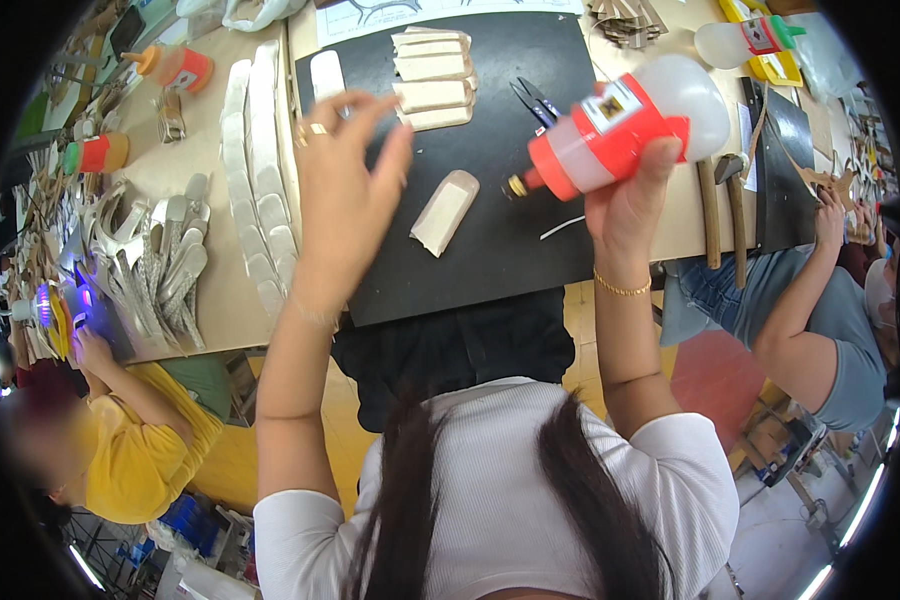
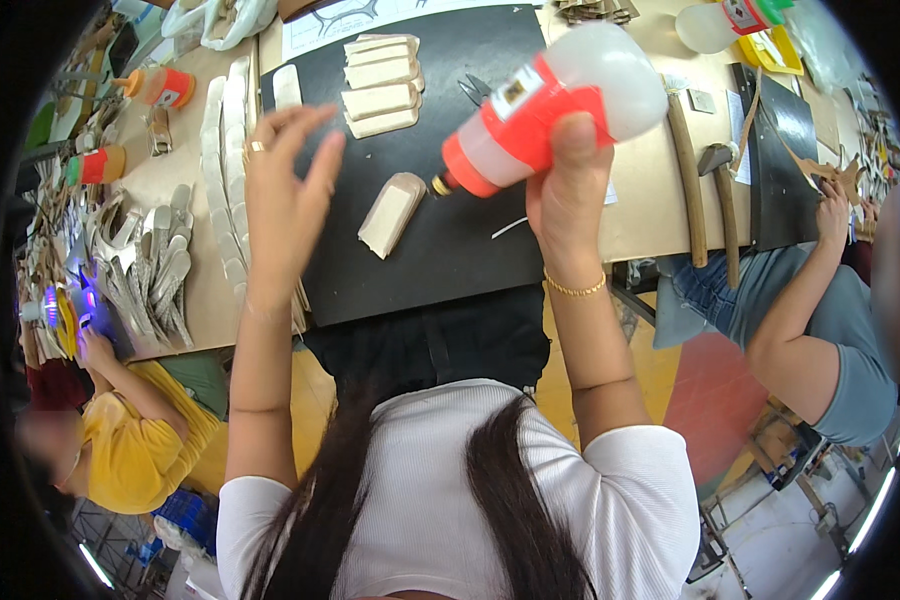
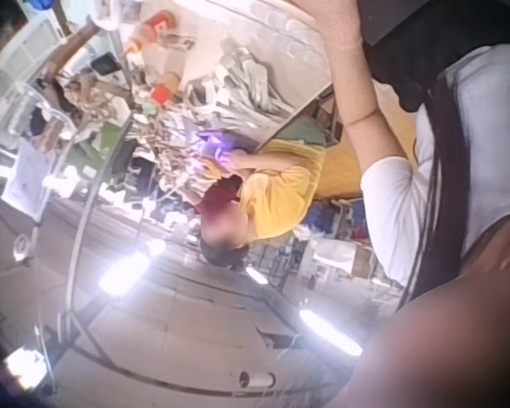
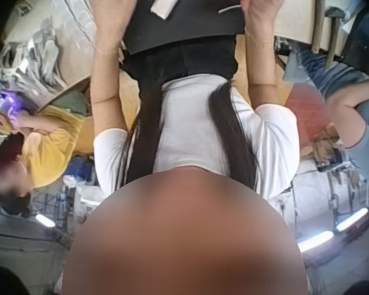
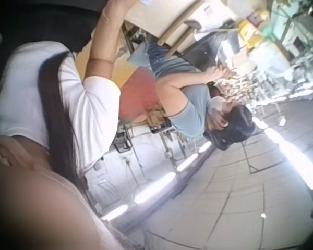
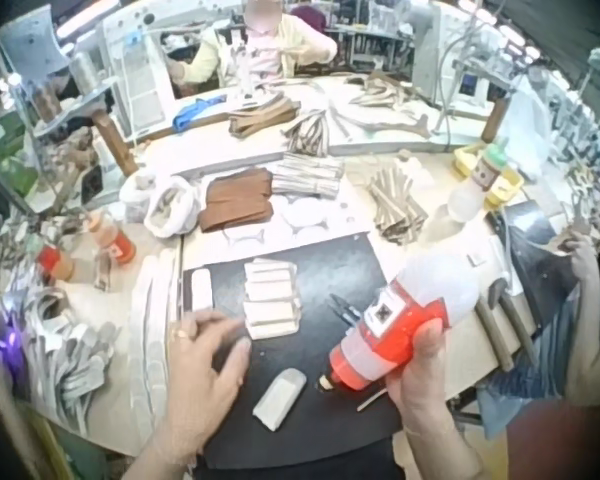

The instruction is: The person repeatedly applies glue from a red squeeze bottle onto small rectangular craft pieces on a black mat, then stacks them. The person handles the pieces one at a time and places them in a growing pile on the table.

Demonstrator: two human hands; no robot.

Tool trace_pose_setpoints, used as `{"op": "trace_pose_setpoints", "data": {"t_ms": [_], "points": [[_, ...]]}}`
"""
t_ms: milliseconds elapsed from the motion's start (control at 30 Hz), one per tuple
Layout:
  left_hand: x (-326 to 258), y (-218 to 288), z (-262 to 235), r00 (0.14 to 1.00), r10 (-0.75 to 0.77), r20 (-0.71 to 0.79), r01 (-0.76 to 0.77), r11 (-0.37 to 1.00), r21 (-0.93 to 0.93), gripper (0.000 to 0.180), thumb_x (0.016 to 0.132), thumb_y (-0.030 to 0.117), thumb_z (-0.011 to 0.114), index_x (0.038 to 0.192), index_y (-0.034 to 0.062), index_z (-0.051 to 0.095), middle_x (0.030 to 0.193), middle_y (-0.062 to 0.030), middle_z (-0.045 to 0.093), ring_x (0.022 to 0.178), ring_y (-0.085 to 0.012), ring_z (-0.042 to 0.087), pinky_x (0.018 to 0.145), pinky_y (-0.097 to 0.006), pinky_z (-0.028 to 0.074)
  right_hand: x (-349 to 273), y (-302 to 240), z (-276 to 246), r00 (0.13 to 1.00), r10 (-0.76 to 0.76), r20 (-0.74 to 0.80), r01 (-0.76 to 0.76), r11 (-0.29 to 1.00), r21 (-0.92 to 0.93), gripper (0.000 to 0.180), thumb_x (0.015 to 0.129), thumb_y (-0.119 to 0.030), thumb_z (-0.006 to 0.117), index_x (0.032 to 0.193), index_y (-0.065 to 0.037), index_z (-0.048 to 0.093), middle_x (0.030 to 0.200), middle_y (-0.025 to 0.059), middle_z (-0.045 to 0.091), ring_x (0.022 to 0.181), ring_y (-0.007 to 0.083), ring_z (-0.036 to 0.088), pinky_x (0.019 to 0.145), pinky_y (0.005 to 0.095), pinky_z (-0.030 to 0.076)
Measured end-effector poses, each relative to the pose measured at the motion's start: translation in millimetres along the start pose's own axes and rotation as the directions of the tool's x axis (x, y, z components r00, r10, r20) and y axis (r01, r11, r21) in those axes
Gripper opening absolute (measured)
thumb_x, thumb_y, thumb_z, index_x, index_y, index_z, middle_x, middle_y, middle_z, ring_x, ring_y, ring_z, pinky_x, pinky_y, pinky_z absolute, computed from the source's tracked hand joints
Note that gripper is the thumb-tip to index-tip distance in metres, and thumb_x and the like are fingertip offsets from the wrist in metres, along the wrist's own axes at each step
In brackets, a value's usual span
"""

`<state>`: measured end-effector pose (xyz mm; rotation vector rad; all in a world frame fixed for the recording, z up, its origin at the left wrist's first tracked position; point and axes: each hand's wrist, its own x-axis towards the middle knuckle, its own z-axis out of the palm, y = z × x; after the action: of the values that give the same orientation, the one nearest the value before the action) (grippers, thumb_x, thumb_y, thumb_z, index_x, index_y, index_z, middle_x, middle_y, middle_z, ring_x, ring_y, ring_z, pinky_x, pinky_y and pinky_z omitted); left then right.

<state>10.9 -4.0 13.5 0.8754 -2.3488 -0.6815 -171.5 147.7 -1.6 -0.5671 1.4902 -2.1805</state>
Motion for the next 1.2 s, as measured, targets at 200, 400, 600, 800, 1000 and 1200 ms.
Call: {"op": "trace_pose_setpoints", "data": {"t_ms": [200,400,600,800,1000,1200], "points": [[-82.6,58.1,-18.1,0.911,0.201,0.360,-0.236,0.970,0.054,0.042,0.075,0.015,0.076,0.113,0.0027,0.065,0.128,-0.0230,0.053,0.116,-0.0370,0.052,0.094,-0.047,0.042,19.2,10.5,31.2,0.945,-0.111,0.308,0.128,0.991,-0.034,0.048,0.085,-0.033,0.080,0.113,0.002,0.064,0.104,0.0074,0.070,0.095,0.0148,0.066,0.084,0.0301,0.053],[-105.0,63.3,-2.3,0.908,0.134,0.397,-0.195,0.974,0.119,0.049,0.075,0.021,0.079,0.118,0.0051,0.063,0.139,-0.0248,0.046,0.126,-0.0377,0.046,0.100,-0.049,0.040,23.7,7.9,50.1,0.898,-0.063,0.436,0.200,0.940,-0.276,0.047,0.080,-0.033,0.083,0.108,0.001,0.068,0.099,0.0111,0.073,0.090,0.0180,0.071,0.077,0.0303,0.057],[-112.5,61.0,8.9,0.919,0.172,0.354,-0.264,0.937,0.230,0.050,0.072,0.020,0.080,0.116,0.0037,0.064,0.138,-0.0274,0.047,0.125,-0.0405,0.047,0.101,-0.050,0.041,22.1,11.2,57.8,0.876,-0.050,0.480,0.237,0.911,-0.338,0.047,0.078,-0.032,0.085,0.108,0.000,0.069,0.099,0.0114,0.074,0.090,0.0191,0.072,0.077,0.0313,0.058],[-112.8,66.0,10.9,0.933,0.189,0.308,-0.264,0.938,0.224,0.036,0.076,0.013,0.068,0.108,-0.0019,0.065,0.131,-0.0319,0.052,0.120,-0.0431,0.052,0.102,-0.050,0.043,10.4,12.7,73.1,0.821,0.064,0.567,0.181,0.913,-0.366,0.047,0.075,-0.034,0.086,0.106,-0.002,0.071,0.097,0.0111,0.075,0.087,0.0188,0.072,0.076,0.0302,0.057],[-110.9,68.0,11.1,0.937,0.196,0.289,-0.266,0.936,0.228,0.030,0.077,0.010,0.063,0.104,-0.0040,0.065,0.127,-0.0341,0.054,0.117,-0.0441,0.054,0.101,-0.049,0.044,-3.4,13.4,83.5,0.758,0.114,0.642,0.151,0.927,-0.343,0.048,0.076,-0.034,0.086,0.107,-0.001,0.070,0.095,0.0097,0.074,0.088,0.0173,0.071,0.079,0.0295,0.056],[-112.5,65.8,10.1,0.922,0.146,0.358,-0.252,0.929,0.271,0.045,0.075,0.021,0.077,0.113,0.0026,0.064,0.137,-0.0273,0.048,0.125,-0.0401,0.047,0.102,-0.049,0.041,27.3,-2.4,58.0,0.888,-0.016,0.459,0.150,0.955,-0.257,0.047,0.079,-0.033,0.084,0.107,0.002,0.069,0.098,0.0106,0.073,0.089,0.0175,0.071,0.077,0.0309,0.058]]}}
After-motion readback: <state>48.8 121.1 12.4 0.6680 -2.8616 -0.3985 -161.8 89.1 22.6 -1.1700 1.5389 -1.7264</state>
